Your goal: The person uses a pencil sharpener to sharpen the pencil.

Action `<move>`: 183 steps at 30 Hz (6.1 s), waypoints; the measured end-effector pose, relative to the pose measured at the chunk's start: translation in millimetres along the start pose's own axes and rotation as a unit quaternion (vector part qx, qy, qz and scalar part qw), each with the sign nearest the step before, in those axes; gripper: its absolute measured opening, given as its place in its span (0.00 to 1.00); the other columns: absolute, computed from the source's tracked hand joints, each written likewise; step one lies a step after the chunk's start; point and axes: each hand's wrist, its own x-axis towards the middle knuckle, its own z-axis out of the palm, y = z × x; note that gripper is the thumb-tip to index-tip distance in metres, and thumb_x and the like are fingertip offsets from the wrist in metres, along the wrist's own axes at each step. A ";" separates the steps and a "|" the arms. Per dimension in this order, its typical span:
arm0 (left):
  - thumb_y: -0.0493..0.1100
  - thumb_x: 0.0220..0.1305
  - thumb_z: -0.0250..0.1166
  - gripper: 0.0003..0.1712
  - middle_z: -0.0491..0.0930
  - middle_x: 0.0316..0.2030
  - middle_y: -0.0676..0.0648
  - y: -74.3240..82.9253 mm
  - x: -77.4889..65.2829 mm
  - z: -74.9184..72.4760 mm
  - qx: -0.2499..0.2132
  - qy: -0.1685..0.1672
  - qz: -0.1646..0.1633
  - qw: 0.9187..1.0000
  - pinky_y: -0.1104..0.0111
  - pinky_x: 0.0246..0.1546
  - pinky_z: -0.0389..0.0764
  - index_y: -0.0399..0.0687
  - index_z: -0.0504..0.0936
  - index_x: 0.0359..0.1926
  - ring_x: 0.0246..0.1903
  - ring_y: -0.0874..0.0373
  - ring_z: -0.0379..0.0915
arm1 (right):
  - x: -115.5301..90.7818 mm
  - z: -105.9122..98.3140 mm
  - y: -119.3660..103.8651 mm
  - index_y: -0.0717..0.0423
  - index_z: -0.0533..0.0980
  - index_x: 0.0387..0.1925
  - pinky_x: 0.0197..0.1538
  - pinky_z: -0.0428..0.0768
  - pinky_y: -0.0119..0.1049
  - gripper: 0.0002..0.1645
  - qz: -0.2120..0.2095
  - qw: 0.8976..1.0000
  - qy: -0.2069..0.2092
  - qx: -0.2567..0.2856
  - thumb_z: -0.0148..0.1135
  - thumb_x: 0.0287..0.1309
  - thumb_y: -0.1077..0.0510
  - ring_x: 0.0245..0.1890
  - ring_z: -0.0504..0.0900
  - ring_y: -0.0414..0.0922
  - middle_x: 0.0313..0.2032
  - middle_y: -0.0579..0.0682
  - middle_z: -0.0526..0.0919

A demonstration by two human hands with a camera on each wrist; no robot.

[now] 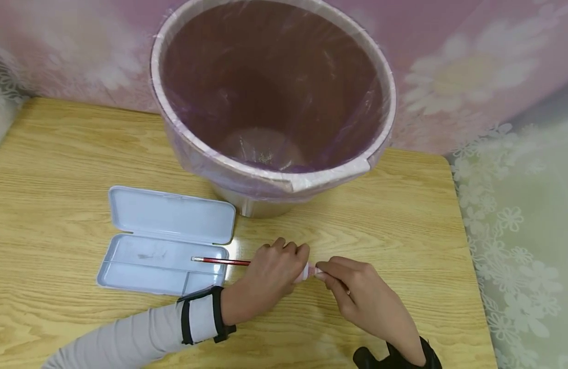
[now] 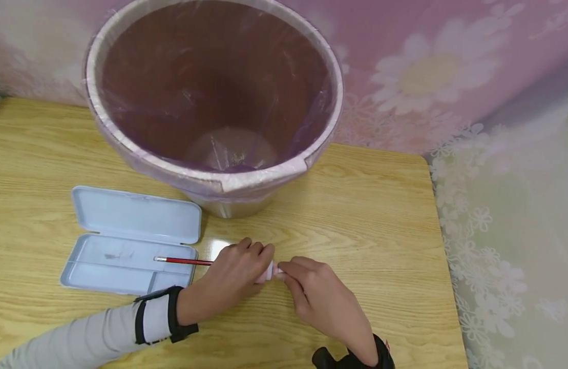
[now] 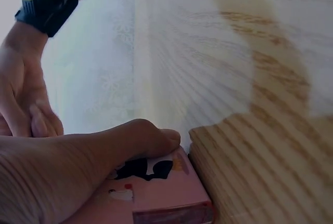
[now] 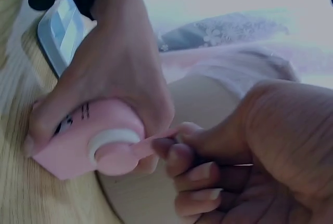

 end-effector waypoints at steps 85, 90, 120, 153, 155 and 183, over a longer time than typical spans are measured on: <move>0.39 0.67 0.64 0.05 0.65 0.21 0.57 -69.2 -56.7 -25.3 -0.211 -0.024 0.068 0.975 0.78 0.17 0.58 0.50 0.76 0.33 0.18 0.69 0.54 | 68.4 81.8 -6.7 0.48 0.74 0.26 0.18 0.70 0.31 0.06 -0.104 0.960 0.077 -0.249 0.65 0.47 0.54 0.17 0.71 0.39 0.21 0.42 0.75; 0.39 0.66 0.65 0.03 0.67 0.21 0.56 -70.1 -57.7 -25.5 -0.204 -0.015 0.070 0.976 0.77 0.17 0.60 0.49 0.78 0.35 0.18 0.69 0.56 | 68.9 82.4 -6.7 0.49 0.74 0.26 0.18 0.71 0.32 0.07 -0.112 0.956 0.084 -0.256 0.65 0.47 0.54 0.17 0.72 0.39 0.22 0.43 0.76; 0.41 0.68 0.65 0.06 0.80 0.29 0.59 -111.8 -91.2 -51.3 -0.243 0.004 0.001 0.970 0.76 0.23 0.74 0.48 0.84 0.44 0.21 0.73 0.69 | 66.3 80.8 -6.6 0.47 0.73 0.23 0.17 0.71 0.33 0.09 -0.092 0.955 0.100 -0.263 0.63 0.55 0.54 0.17 0.76 0.40 0.19 0.41 0.75; 0.38 0.73 0.63 0.08 0.82 0.44 0.50 -113.4 -69.1 -119.1 -0.493 0.131 0.073 0.857 0.77 0.45 0.77 0.48 0.84 0.48 0.44 0.64 0.76 | 69.1 88.4 -7.8 0.47 0.75 0.24 0.17 0.72 0.35 0.09 -0.084 0.958 0.124 -0.244 0.65 0.54 0.52 0.17 0.77 0.41 0.19 0.42 0.78; 0.40 0.74 0.62 0.08 0.82 0.45 0.49 -117.6 -72.4 -118.7 -0.485 0.134 0.073 0.861 0.78 0.45 0.77 0.47 0.85 0.48 0.45 0.64 0.76 | 69.1 88.4 -7.9 0.47 0.76 0.25 0.17 0.73 0.35 0.08 -0.081 0.959 0.122 -0.243 0.66 0.54 0.51 0.18 0.78 0.41 0.19 0.42 0.78; 0.59 0.80 0.43 0.28 0.80 0.32 0.60 -163.0 -111.8 -87.3 -0.194 0.028 0.061 0.979 0.73 0.31 0.77 0.56 0.89 0.42 0.29 0.67 0.73 | 66.0 88.2 -9.5 0.47 0.78 0.29 0.19 0.76 0.34 0.08 -0.061 0.962 0.108 -0.243 0.68 0.53 0.50 0.20 0.80 0.40 0.22 0.42 0.81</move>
